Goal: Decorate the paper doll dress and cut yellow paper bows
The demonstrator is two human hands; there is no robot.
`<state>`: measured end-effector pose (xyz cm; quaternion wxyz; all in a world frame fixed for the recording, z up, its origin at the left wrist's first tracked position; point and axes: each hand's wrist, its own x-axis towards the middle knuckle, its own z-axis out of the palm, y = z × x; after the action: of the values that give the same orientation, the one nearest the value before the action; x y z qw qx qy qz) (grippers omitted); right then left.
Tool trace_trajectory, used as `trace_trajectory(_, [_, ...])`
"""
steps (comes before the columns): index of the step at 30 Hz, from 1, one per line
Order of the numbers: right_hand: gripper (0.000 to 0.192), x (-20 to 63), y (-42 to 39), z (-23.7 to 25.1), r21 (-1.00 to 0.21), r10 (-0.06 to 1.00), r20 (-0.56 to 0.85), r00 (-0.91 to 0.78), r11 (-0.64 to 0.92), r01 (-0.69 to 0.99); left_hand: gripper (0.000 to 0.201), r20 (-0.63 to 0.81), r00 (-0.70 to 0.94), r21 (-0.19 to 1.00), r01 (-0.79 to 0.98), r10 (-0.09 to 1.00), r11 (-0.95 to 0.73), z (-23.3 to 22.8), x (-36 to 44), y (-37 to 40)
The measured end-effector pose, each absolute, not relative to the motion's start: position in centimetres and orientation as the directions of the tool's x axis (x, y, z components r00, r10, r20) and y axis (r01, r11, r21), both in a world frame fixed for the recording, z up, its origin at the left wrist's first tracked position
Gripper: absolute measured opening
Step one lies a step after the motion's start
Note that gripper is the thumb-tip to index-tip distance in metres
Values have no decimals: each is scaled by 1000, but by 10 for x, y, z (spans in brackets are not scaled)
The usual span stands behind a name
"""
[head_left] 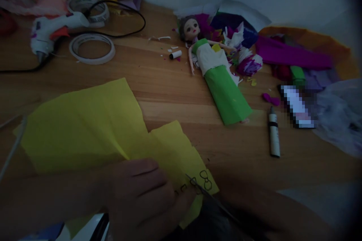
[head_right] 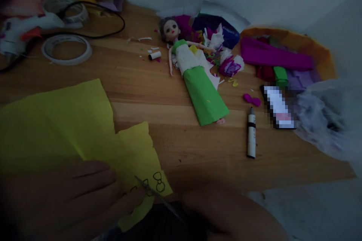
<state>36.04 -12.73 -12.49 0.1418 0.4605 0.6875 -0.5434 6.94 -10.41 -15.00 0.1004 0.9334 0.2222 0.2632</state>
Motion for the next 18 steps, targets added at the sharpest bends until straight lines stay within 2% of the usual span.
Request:
trace_trajectory(2, [38, 357, -125, -123, -597, 418, -743, -523, -62, 800, 29, 629, 491, 370, 493, 603, -787, -156, 82, -112])
trace_trajectory(3, [37, 355, -124, -121, -589, 407, -756, -512, -82, 804, 25, 657, 369, 417, 550, 658, -724, -159, 88, -116])
trace_trajectory(5, [36, 350, -122, -118, -584, 421, -757, -499, -93, 807, 21, 664, 277, 453, 590, 695, -668, -163, 98, -123])
trace_trajectory(9, [32, 344, -121, -115, -562, 451, -761, -466, -102, 821, 15, 667, 300, 434, 589, 682, -682, -162, 94, -123])
trace_trajectory(12, [30, 345, -123, -116, -563, 459, -759, -461, -109, 819, 12, 641, 419, 394, 539, 643, -744, -155, 81, -113])
trace_trajectory(14, [31, 347, -123, -117, -598, 443, -741, -504, -94, 796, 18, 472, 728, 297, 399, 497, -868, -153, 75, -108])
trace_trajectory(15, [31, 347, -122, -118, -609, 444, -731, -517, -84, 789, 18, 486, 717, 301, 400, 500, -866, -154, 75, -108])
trace_trajectory(16, [31, 348, -122, -118, -614, 443, -725, -526, -71, 786, 15, 632, 516, 338, 488, 579, -805, -156, 77, -109])
trace_trajectory(17, [32, 348, -121, -118, -617, 434, -724, -537, -58, 785, 11, 693, 423, 348, 513, 584, -785, -159, 79, -111])
trace_trajectory(18, [32, 348, -120, -118, -614, 427, -725, -540, -47, 788, 8, 711, 419, 340, 500, 565, -797, -162, 82, -113])
